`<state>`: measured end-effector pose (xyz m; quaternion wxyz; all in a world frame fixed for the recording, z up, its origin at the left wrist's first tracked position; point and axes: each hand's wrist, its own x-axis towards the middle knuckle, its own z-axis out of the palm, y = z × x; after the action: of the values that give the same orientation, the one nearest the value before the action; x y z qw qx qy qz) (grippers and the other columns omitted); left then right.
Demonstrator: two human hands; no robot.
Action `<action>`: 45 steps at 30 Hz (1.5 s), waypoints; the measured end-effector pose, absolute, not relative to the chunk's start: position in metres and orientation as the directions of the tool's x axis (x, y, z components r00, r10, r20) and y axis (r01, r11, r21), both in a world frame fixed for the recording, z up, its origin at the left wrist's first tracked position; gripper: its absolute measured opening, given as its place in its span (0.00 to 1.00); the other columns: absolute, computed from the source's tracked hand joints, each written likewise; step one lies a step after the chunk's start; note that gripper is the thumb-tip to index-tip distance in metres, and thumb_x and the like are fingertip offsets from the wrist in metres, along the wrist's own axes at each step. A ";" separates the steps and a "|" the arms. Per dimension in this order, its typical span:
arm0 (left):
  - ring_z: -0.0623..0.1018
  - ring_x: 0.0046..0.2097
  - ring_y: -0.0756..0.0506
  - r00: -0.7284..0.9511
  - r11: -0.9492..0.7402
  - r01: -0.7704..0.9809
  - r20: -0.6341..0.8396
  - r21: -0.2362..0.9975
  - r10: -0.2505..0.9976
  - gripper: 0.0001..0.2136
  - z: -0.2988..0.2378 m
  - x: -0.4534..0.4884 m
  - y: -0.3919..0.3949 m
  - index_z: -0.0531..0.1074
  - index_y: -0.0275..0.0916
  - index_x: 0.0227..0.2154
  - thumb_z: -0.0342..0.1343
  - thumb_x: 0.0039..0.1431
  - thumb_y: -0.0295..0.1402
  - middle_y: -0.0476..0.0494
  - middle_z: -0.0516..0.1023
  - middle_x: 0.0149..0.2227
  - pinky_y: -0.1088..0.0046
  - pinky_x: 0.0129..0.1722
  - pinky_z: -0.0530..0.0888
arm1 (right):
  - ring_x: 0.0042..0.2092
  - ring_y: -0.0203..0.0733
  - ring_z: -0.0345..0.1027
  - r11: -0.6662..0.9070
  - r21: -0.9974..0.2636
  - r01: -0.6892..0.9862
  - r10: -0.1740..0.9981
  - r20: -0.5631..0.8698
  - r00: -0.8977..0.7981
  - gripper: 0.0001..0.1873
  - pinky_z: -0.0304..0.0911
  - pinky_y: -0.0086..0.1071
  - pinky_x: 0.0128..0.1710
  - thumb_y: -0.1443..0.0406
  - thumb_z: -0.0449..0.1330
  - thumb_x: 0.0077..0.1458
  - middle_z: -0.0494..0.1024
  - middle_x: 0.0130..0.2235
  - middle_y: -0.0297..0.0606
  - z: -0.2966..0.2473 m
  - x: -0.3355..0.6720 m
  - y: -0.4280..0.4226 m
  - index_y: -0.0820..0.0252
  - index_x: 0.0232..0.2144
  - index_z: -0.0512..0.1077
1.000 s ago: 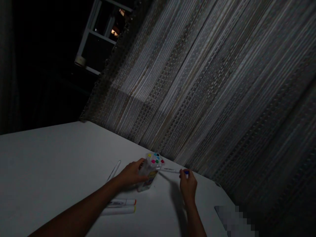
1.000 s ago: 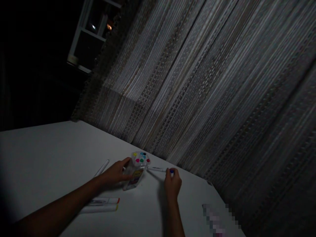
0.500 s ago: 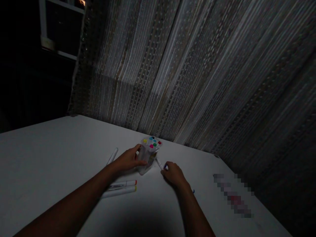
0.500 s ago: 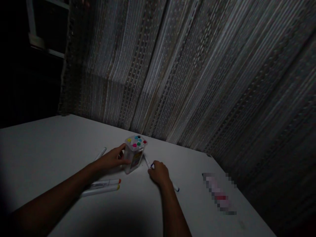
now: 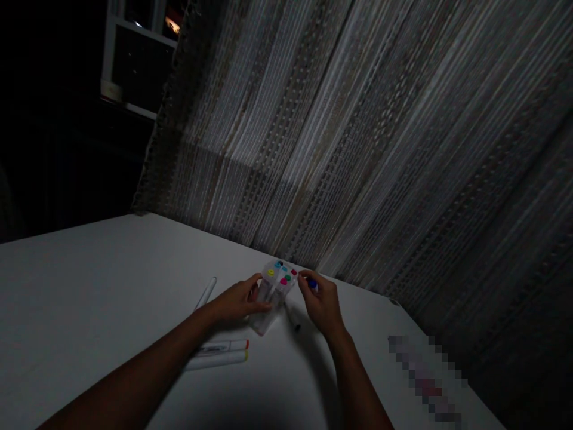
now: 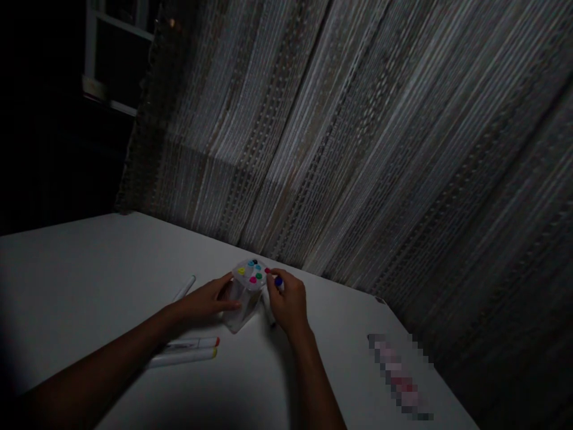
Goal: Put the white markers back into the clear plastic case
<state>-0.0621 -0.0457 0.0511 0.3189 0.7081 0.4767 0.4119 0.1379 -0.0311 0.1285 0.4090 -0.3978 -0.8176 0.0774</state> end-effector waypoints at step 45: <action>0.65 0.54 0.40 0.253 -0.362 -0.004 0.351 0.932 0.902 0.40 0.036 -0.050 -0.044 0.54 0.39 0.56 0.65 0.37 0.33 0.40 0.64 0.55 0.63 0.54 0.61 | 0.21 0.33 0.56 0.646 -0.693 0.321 0.657 0.718 0.229 0.15 0.54 0.26 0.21 0.55 0.55 0.43 0.64 0.19 0.30 0.189 0.156 -0.013 0.63 0.24 0.68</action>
<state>-0.0503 -0.0441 0.0364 0.4482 0.6523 0.3440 0.5052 0.1556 -0.0130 0.1889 0.6731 -0.4020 -0.6081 0.1250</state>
